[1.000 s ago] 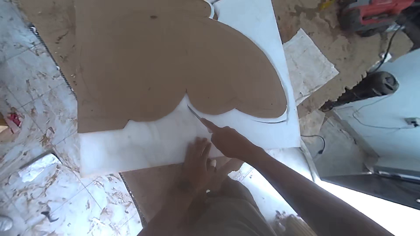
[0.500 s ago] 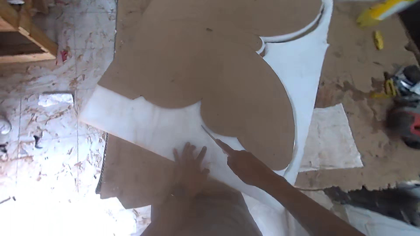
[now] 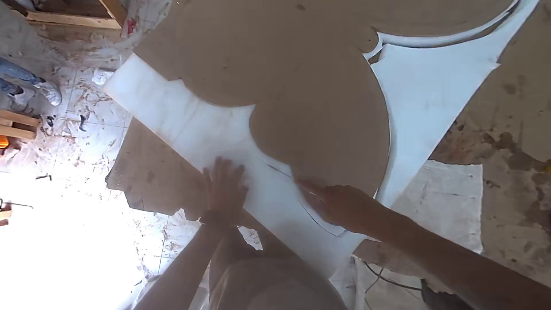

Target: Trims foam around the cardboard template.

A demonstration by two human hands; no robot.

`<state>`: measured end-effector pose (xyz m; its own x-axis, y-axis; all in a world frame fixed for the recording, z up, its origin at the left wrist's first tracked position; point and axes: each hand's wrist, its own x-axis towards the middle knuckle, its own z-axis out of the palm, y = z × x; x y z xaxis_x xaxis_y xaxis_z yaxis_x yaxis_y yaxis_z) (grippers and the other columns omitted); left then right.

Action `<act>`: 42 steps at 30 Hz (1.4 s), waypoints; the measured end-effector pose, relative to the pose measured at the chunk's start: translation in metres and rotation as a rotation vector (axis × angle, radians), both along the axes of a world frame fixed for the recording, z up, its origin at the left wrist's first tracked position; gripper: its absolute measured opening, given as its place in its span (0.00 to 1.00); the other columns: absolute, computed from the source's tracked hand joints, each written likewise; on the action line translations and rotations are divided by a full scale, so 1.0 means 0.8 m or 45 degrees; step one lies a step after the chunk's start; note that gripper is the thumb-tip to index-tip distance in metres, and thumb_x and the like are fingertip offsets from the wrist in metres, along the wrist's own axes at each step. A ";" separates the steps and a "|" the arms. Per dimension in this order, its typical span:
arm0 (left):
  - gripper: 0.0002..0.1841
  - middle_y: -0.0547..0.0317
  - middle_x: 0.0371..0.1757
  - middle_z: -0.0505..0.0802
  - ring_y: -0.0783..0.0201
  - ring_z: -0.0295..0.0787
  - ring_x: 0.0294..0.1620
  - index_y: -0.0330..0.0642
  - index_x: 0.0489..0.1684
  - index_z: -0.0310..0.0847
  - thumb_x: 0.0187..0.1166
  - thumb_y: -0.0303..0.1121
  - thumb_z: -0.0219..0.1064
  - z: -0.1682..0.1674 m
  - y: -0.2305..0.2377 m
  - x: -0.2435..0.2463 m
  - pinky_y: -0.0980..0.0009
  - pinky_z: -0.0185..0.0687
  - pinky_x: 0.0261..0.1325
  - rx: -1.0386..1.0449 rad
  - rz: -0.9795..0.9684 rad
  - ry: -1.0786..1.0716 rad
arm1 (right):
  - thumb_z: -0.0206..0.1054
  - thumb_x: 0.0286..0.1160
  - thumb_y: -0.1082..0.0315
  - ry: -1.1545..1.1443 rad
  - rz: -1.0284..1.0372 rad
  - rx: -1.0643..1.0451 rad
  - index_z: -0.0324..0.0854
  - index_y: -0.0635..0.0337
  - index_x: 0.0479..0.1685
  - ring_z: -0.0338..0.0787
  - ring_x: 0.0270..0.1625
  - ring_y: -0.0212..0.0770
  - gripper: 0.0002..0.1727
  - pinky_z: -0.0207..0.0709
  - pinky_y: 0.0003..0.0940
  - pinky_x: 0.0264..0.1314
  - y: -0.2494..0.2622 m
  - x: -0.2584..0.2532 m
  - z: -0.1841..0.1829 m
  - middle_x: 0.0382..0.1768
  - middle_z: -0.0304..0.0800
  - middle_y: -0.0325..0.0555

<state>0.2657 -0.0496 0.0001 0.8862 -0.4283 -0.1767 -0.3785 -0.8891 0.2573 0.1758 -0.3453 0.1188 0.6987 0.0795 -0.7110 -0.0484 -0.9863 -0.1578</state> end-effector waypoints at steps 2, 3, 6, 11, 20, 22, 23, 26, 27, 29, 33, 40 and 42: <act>0.30 0.60 0.89 0.69 0.51 0.41 0.97 0.79 0.78 0.76 0.72 0.59 0.66 -0.002 -0.004 -0.002 0.28 0.32 0.90 0.008 0.040 -0.003 | 0.58 0.86 0.59 0.048 0.053 -0.047 0.43 0.10 0.93 0.91 0.34 0.52 0.41 0.84 0.55 0.33 -0.016 0.000 0.011 0.33 0.90 0.45; 0.29 0.60 0.89 0.69 0.50 0.41 0.96 0.79 0.78 0.76 0.72 0.59 0.66 -0.004 -0.005 -0.004 0.28 0.32 0.90 0.001 0.047 -0.012 | 0.59 0.85 0.60 0.079 0.083 -0.074 0.42 0.10 0.93 0.91 0.35 0.52 0.43 0.84 0.55 0.34 -0.023 -0.001 0.017 0.34 0.89 0.46; 0.28 0.62 0.89 0.68 0.51 0.40 0.97 0.77 0.78 0.77 0.73 0.55 0.67 -0.006 -0.003 -0.005 0.29 0.31 0.91 0.001 0.052 -0.029 | 0.63 0.82 0.61 0.113 0.183 -0.134 0.42 0.11 0.93 0.90 0.32 0.51 0.46 0.83 0.53 0.32 -0.046 -0.004 0.024 0.30 0.88 0.45; 0.29 0.64 0.90 0.67 0.53 0.43 0.96 0.79 0.78 0.76 0.73 0.55 0.67 -0.001 0.015 -0.011 0.32 0.35 0.91 0.135 0.000 -0.046 | 0.61 0.84 0.55 0.129 0.223 -0.085 0.43 0.13 0.94 0.91 0.38 0.51 0.42 0.85 0.55 0.40 -0.054 0.000 0.048 0.33 0.90 0.45; 0.31 0.61 0.85 0.74 0.53 0.53 0.93 0.59 0.69 0.85 0.65 0.59 0.74 0.036 -0.047 -0.017 0.37 0.39 0.94 -0.032 -0.178 0.004 | 0.59 0.84 0.43 -0.507 -0.717 0.792 0.56 0.15 0.91 0.91 0.37 0.38 0.34 0.90 0.46 0.36 -0.119 -0.099 -0.063 0.56 0.91 0.33; 0.36 0.64 0.86 0.74 0.58 0.54 0.93 0.59 0.79 0.78 0.67 0.58 0.74 0.022 -0.085 -0.030 0.46 0.43 0.95 -0.152 -0.344 0.085 | 0.63 0.83 0.48 -0.664 -1.038 1.028 0.57 0.26 0.92 0.86 0.28 0.44 0.36 0.84 0.44 0.24 -0.106 -0.106 -0.119 0.46 0.90 0.43; 0.38 0.64 0.88 0.72 0.59 0.52 0.94 0.58 0.83 0.74 0.68 0.59 0.72 0.005 -0.096 -0.037 0.47 0.40 0.96 -0.134 -0.399 0.111 | 0.63 0.84 0.50 -0.712 -1.138 1.074 0.56 0.28 0.93 0.86 0.27 0.45 0.37 0.83 0.43 0.22 -0.099 -0.104 -0.138 0.43 0.90 0.45; 0.38 0.63 0.83 0.77 0.58 0.60 0.90 0.57 0.82 0.74 0.68 0.60 0.72 -0.002 -0.105 -0.043 0.46 0.44 0.94 -0.025 -0.404 0.107 | 0.62 0.86 0.58 -0.874 -1.281 1.203 0.55 0.39 0.94 0.83 0.20 0.46 0.37 0.81 0.40 0.17 -0.081 -0.090 -0.166 0.36 0.88 0.49; 0.34 0.63 0.78 0.81 0.57 0.67 0.86 0.56 0.76 0.78 0.70 0.59 0.71 0.009 -0.107 -0.039 0.45 0.51 0.91 0.007 -0.402 0.095 | 0.61 0.86 0.60 -0.905 -1.318 1.244 0.54 0.40 0.95 0.82 0.20 0.46 0.36 0.81 0.39 0.17 -0.077 -0.089 -0.168 0.36 0.88 0.50; 0.26 0.61 0.67 0.88 0.55 0.78 0.75 0.53 0.63 0.86 0.73 0.58 0.70 0.027 -0.111 -0.037 0.42 0.63 0.82 0.033 -0.418 0.076 | 0.59 0.87 0.61 -0.903 -1.337 1.295 0.52 0.39 0.95 0.82 0.19 0.47 0.37 0.81 0.40 0.16 -0.080 -0.098 -0.167 0.34 0.87 0.51; 0.24 0.64 0.58 0.91 0.58 0.82 0.66 0.53 0.57 0.88 0.74 0.60 0.65 0.021 -0.090 -0.028 0.48 0.70 0.76 0.049 -0.477 0.145 | 0.62 0.86 0.58 -0.795 -1.256 1.314 0.54 0.38 0.95 0.83 0.20 0.48 0.37 0.81 0.40 0.16 -0.092 -0.095 -0.160 0.36 0.88 0.54; 0.27 0.67 0.86 0.75 0.60 0.61 0.90 0.59 0.73 0.83 0.72 0.46 0.75 0.013 0.018 0.073 0.49 0.52 0.93 -0.379 -0.267 0.012 | 0.58 0.89 0.51 -0.542 -0.882 1.049 0.55 0.24 0.93 0.83 0.20 0.42 0.33 0.82 0.39 0.20 -0.025 0.043 -0.085 0.47 0.94 0.38; 0.28 0.66 0.88 0.72 0.58 0.56 0.93 0.59 0.75 0.82 0.72 0.47 0.73 0.002 0.052 0.141 0.45 0.49 0.94 -0.324 -0.111 -0.104 | 0.57 0.89 0.49 -0.552 -0.740 0.910 0.57 0.18 0.92 0.81 0.18 0.40 0.32 0.82 0.42 0.19 0.035 0.103 -0.059 0.38 0.92 0.35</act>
<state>0.3782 -0.0083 0.0015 0.8510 -0.5248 0.0173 -0.4793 -0.7629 0.4338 0.2586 -0.3172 0.0720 0.9508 -0.0471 -0.3062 -0.2884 -0.4961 -0.8190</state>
